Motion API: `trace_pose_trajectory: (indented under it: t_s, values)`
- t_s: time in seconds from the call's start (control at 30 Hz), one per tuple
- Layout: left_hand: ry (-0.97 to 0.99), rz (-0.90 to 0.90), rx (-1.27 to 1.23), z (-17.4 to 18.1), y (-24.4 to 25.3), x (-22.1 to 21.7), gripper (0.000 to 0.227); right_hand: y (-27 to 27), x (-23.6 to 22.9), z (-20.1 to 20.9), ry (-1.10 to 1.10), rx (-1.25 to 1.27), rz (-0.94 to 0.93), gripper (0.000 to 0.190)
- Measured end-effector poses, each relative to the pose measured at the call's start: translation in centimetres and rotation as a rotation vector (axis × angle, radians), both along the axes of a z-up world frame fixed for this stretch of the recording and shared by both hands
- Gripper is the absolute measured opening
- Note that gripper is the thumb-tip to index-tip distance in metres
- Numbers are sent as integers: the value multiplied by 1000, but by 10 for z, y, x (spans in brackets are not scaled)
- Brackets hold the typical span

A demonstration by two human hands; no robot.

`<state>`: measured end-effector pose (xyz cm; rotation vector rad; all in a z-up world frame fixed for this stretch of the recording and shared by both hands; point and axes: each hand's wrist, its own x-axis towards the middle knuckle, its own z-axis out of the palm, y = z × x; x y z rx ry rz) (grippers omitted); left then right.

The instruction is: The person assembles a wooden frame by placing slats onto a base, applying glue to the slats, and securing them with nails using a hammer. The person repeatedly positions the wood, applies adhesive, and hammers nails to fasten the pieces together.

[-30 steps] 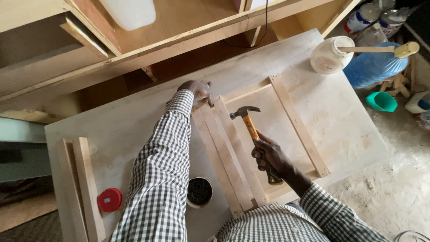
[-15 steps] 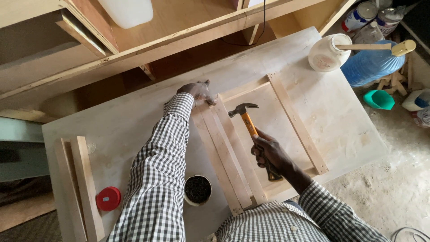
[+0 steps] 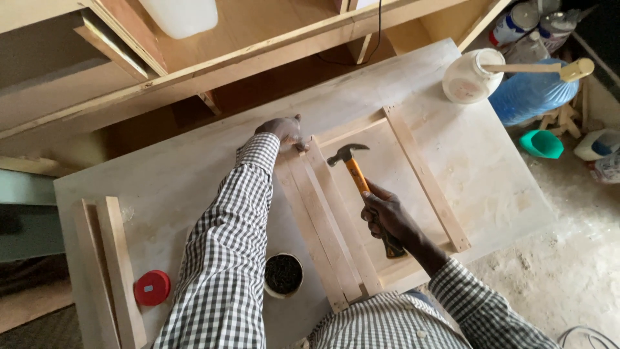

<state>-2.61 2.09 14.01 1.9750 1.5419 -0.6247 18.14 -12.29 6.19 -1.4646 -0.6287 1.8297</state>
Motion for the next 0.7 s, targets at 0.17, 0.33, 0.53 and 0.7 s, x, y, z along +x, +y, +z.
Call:
trace_pose_trajectory:
  t_s: [0.17,0.33,0.53,0.7]
  values:
    - [-76,110,-30,-32,13,-6,57,18,-14,18,-485,557,136,49]
    - [-74,113,-67,-54,22,-4,76,34,-17,-5,-694,1116,119,52]
    - [-11,-221,173,-72,31,-16,52,45,-26,26,-835,673,501,51]
    - [-81,139,-115,-65,28,-3,89,43,-15,-24,-946,892,357,48]
